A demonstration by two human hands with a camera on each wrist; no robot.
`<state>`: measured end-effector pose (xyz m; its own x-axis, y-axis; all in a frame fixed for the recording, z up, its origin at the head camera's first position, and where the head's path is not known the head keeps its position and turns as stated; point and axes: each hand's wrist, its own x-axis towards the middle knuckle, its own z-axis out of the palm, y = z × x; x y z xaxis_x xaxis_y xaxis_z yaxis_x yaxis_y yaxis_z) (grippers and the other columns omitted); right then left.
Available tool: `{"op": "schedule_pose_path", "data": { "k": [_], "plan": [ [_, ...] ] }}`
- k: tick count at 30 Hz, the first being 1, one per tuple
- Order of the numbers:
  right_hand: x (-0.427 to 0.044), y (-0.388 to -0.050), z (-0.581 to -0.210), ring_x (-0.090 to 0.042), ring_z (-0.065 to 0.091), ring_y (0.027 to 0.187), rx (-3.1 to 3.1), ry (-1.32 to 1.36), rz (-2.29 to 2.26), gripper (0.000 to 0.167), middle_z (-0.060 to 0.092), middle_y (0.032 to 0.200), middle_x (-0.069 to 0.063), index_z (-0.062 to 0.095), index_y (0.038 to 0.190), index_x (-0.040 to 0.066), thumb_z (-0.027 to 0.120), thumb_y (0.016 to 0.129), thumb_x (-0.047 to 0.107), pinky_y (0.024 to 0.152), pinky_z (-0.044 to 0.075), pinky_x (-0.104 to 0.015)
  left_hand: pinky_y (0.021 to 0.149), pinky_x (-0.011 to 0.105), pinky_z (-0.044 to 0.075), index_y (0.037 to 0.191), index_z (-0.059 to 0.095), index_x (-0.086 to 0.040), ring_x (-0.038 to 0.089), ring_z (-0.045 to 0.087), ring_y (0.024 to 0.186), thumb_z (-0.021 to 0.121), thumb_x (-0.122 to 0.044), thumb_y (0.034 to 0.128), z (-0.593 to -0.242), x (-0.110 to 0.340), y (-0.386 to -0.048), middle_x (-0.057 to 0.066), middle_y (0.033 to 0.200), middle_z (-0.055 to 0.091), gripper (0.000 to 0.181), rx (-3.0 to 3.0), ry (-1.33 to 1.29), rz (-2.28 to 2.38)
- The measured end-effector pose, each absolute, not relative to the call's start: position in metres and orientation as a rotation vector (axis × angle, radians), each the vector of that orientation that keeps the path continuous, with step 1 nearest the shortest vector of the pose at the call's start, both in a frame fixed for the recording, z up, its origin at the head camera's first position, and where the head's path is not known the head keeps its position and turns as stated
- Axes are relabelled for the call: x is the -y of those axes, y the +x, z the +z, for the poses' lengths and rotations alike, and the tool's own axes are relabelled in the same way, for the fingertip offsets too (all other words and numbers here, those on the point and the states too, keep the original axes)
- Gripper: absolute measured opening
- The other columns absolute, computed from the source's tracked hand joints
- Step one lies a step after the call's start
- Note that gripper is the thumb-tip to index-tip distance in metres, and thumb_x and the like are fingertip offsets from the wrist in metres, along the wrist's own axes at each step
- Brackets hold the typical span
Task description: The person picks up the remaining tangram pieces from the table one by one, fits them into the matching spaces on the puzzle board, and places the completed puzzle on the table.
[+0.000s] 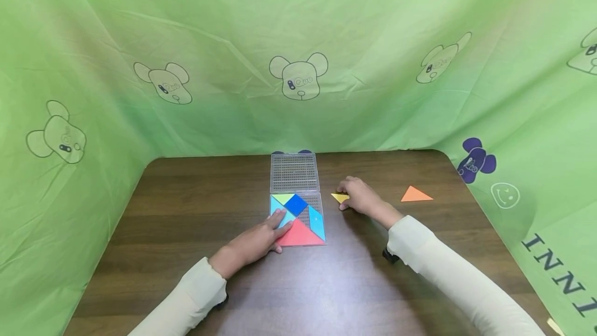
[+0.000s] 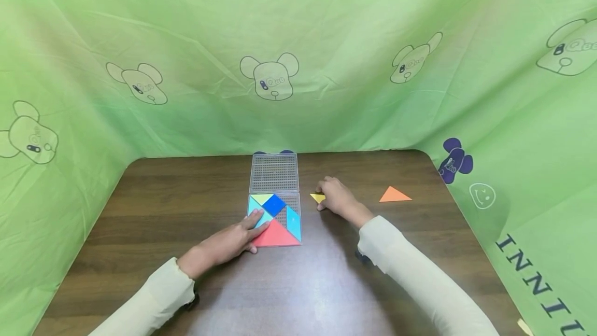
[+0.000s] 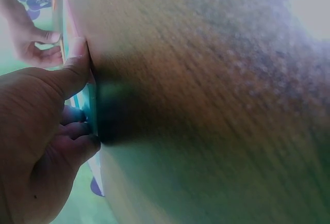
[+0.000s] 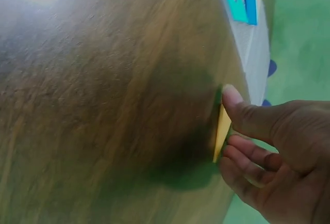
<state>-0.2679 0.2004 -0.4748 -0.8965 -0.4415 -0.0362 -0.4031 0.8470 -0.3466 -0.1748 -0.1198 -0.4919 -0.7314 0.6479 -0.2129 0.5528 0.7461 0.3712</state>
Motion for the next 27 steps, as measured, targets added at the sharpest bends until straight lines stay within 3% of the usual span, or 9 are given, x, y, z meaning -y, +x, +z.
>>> {"op": "schedule_pose_path", "data": {
  "k": [10,21,27],
  "plan": [
    [-0.201,-0.266,-0.477,-0.029,0.065,0.096,-2.923,-0.574,-0.470,0.029,0.068,0.095,-0.009,0.071,0.093,0.002,0.092,0.072,0.006,0.083,0.058,-0.043,0.110,0.042,0.050,0.161,0.032,-0.020,0.033,0.017,0.160,0.062,-0.037,0.1013,-0.492,0.120,-0.175,0.012,0.173,0.013,0.069,-2.604,0.917,0.436],
    [-0.208,-0.273,-0.475,-0.017,0.054,0.068,-2.890,-0.564,-0.638,0.026,0.060,0.069,-0.002,0.062,0.075,0.006,0.086,0.071,-0.003,0.064,0.047,-0.031,0.112,0.044,0.048,0.161,0.032,-0.019,0.034,0.015,0.160,0.062,-0.036,0.1018,-0.491,0.119,-0.176,0.013,0.173,0.013,0.068,-2.595,0.907,0.447],
    [-0.213,-0.275,-0.470,-0.017,0.064,0.073,-2.815,-0.479,-0.757,0.020,0.069,0.076,-0.006,0.065,0.084,0.004,0.084,0.079,-0.001,0.070,0.055,-0.033,0.112,0.045,0.047,0.161,0.032,-0.019,0.034,0.015,0.160,0.062,-0.036,0.1017,-0.489,0.119,-0.175,0.013,0.173,0.012,0.069,-2.596,0.900,0.443]
  ]
}}
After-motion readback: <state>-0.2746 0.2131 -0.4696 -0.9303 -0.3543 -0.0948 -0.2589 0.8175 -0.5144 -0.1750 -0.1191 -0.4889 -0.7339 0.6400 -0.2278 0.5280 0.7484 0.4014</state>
